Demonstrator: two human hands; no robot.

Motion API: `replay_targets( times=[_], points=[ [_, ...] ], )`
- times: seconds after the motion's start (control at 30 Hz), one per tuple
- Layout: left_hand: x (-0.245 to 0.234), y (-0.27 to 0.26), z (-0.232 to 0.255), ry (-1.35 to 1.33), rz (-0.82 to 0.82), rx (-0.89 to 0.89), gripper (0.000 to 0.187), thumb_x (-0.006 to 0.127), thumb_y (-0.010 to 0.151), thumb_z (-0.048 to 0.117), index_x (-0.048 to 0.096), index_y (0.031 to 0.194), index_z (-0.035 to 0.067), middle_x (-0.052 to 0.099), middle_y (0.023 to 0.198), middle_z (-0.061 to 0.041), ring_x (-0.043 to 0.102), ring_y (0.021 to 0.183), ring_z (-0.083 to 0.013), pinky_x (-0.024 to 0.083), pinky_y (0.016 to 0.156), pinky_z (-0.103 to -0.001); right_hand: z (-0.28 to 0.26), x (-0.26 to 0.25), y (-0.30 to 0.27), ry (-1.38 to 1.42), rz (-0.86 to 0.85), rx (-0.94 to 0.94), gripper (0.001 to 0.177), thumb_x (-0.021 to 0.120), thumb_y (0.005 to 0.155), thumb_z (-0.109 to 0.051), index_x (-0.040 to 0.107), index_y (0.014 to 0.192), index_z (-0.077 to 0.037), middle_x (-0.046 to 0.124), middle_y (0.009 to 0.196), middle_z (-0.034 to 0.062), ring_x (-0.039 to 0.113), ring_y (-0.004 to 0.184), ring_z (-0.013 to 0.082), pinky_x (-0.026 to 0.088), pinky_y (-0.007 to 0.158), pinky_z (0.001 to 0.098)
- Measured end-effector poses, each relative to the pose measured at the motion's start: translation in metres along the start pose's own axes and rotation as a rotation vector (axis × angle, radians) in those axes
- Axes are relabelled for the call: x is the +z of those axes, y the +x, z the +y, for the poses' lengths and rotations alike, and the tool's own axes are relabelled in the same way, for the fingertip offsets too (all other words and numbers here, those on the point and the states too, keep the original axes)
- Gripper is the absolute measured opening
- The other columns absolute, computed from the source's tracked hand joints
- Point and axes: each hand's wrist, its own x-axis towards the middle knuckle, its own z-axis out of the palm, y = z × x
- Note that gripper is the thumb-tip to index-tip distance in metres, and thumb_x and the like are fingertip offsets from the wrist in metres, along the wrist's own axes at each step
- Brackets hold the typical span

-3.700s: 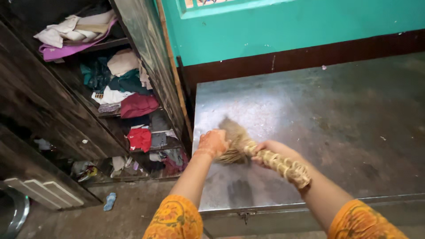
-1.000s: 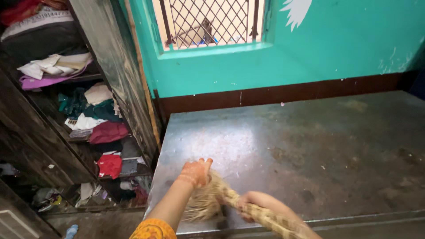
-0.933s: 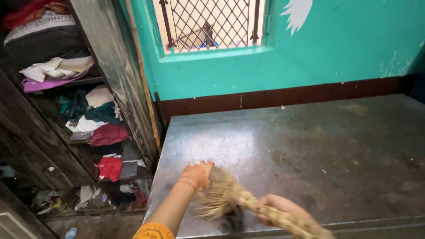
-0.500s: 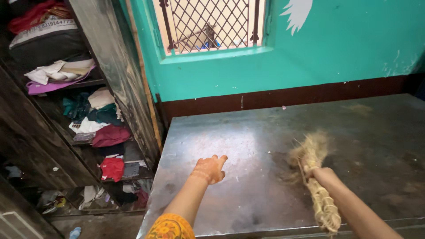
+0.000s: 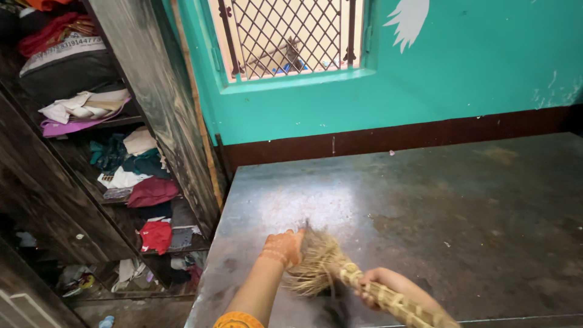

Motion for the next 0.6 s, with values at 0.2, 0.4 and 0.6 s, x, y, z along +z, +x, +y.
replay_targets(
  times=[0.2, 0.4, 0.6],
  points=[
    [-0.01, -0.003, 0.012, 0.006, -0.066, 0.004, 0.053, 0.063, 0.091, 0.031, 0.049, 0.14, 0.017, 0.06, 0.134, -0.018, 0.061, 0.122, -0.0368, 0.048, 0.1, -0.054, -0.032, -0.121, -0.024, -0.026, 0.204, -0.113, 0.026, 0.064, 0.083, -0.01, 0.061, 0.103, 0.005, 0.068, 0.081, 0.0171, 0.06, 0.055, 0.0231, 0.051, 0.047, 0.0316],
    [-0.011, 0.002, 0.029, 0.025, -0.058, 0.077, 0.054, 0.063, 0.093, 0.035, 0.047, 0.141, 0.014, 0.06, 0.133, -0.019, 0.062, 0.12, -0.038, 0.049, 0.098, -0.054, -0.061, -0.144, -0.038, -0.085, 0.519, -0.315, 0.024, 0.063, 0.086, -0.011, 0.061, 0.102, 0.007, 0.067, 0.078, 0.0195, 0.061, 0.056, 0.0261, 0.049, 0.048, 0.0348],
    [-0.013, 0.011, 0.036, 0.027, -0.021, 0.076, 0.054, 0.065, 0.091, 0.036, 0.051, 0.138, 0.014, 0.061, 0.131, -0.02, 0.063, 0.119, -0.0383, 0.05, 0.097, -0.054, -0.06, -0.024, -0.04, -0.218, 0.401, -0.378, 0.022, 0.066, 0.083, -0.013, 0.066, 0.094, 0.006, 0.069, 0.072, 0.0155, 0.063, 0.053, 0.0249, 0.051, 0.05, 0.0349]
  ],
)
